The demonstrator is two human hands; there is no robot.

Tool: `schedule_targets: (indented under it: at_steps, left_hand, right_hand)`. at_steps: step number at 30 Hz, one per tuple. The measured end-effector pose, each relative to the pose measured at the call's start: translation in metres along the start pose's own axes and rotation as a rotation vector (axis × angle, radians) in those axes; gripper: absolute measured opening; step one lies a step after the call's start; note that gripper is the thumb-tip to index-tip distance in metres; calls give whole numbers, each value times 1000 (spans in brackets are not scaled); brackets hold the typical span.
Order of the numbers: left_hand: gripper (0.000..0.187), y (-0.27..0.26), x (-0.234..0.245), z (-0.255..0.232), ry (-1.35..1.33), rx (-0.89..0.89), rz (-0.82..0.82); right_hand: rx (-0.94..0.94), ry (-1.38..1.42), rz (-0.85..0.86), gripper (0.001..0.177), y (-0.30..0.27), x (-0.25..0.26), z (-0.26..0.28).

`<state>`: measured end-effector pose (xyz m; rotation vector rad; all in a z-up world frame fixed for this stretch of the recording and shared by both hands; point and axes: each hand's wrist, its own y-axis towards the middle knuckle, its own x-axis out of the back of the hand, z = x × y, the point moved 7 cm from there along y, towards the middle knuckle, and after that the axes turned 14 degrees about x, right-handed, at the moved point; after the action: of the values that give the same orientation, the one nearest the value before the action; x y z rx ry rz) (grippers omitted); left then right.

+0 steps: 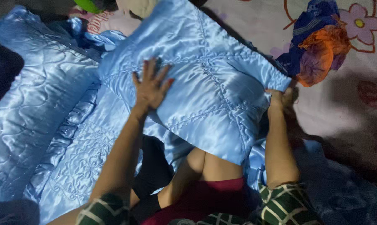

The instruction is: The person puts a pillowcase on a pillow by inserting a smaller yellow pillow into a patterned case, smoothing it down, and then repeating the action with a second pink pillowcase.

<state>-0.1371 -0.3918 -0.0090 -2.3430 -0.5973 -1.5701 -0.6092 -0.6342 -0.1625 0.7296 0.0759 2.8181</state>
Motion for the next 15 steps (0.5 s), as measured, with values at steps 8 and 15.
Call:
schedule_targets:
  at_steps: [8, 15]
  left_hand:
    - [80, 48, 5, 219, -512, 352, -288]
    - [64, 58, -7, 251, -806, 405, -167]
  right_hand:
    - [-13, 992, 189, 59, -164, 70, 37]
    - [349, 744, 724, 136, -285, 94, 193]
